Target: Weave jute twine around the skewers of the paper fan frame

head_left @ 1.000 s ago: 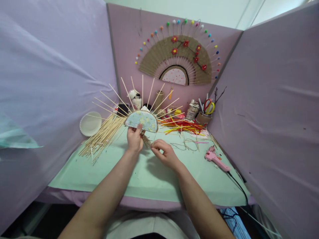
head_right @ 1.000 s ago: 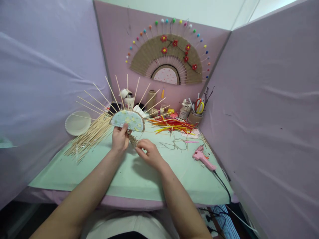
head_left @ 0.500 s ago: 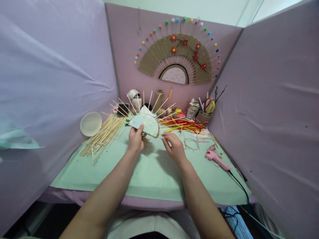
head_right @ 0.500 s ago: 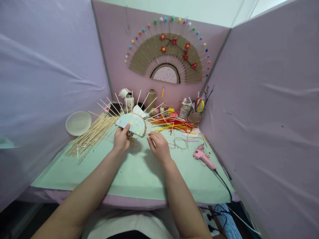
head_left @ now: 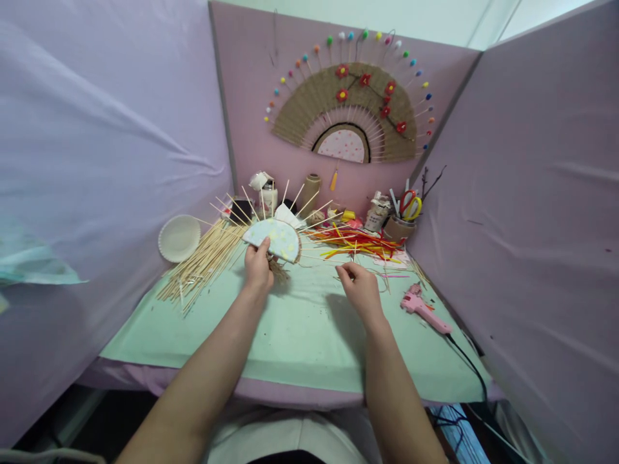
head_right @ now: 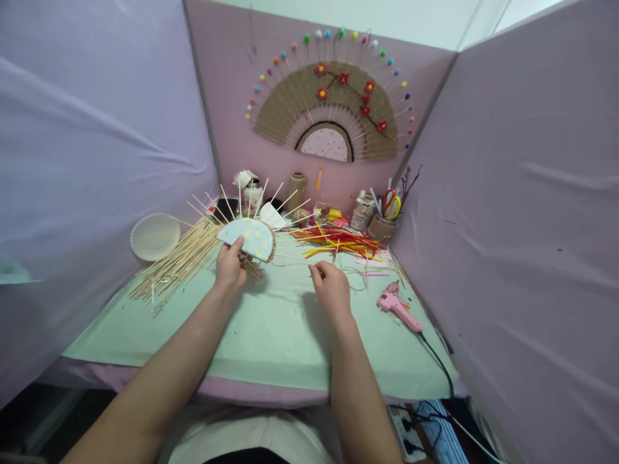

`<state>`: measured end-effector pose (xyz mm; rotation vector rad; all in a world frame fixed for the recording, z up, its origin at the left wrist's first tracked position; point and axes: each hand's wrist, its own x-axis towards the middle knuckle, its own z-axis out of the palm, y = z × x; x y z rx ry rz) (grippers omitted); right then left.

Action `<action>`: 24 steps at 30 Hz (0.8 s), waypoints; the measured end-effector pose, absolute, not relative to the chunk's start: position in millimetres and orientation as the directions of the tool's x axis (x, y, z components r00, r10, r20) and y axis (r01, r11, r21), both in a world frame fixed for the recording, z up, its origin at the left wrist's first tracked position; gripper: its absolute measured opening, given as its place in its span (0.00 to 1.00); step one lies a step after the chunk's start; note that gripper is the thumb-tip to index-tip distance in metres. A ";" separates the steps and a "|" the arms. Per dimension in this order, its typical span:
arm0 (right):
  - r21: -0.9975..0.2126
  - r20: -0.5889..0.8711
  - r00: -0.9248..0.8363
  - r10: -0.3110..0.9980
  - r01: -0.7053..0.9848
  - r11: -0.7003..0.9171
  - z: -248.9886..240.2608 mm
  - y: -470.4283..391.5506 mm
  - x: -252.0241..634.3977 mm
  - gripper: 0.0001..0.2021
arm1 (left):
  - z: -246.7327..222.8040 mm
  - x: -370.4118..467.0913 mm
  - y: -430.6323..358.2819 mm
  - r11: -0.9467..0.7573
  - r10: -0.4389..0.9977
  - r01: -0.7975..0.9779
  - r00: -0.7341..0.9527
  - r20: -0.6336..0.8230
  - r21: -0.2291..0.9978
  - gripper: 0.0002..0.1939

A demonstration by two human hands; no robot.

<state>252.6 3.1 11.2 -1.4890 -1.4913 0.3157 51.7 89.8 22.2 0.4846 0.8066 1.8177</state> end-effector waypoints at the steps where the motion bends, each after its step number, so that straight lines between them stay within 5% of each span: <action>1: -0.823 0.334 0.197 0.922 0.538 0.183 11.1 2.1 257.0 0.12 | 21.1 51.2 91.0 -0.236 0.924 -0.654 -0.381 -0.044 0.719 0.09; 6: -0.994 -0.033 -0.070 0.997 0.107 -0.025 16.1 -5.5 270.6 0.14 | 19.5 51.4 92.3 -0.208 0.933 -0.672 -0.354 -0.062 0.710 0.09; 15: -0.964 -0.066 -0.201 0.977 -0.242 -0.114 16.3 -3.8 276.9 0.15 | 29.7 54.2 83.6 -0.017 0.980 -0.745 -0.146 -0.138 0.667 0.06; 20: -0.959 -0.057 -0.134 0.989 -0.269 -0.092 14.0 5.0 267.9 0.14 | 31.4 60.0 73.8 0.098 0.988 -0.748 -0.008 -0.157 0.656 0.06; 24: -0.988 0.079 0.109 0.991 -0.121 0.092 10.6 23.3 235.2 0.12 | 28.0 67.9 63.1 0.170 0.985 -0.725 0.100 -0.143 0.667 0.06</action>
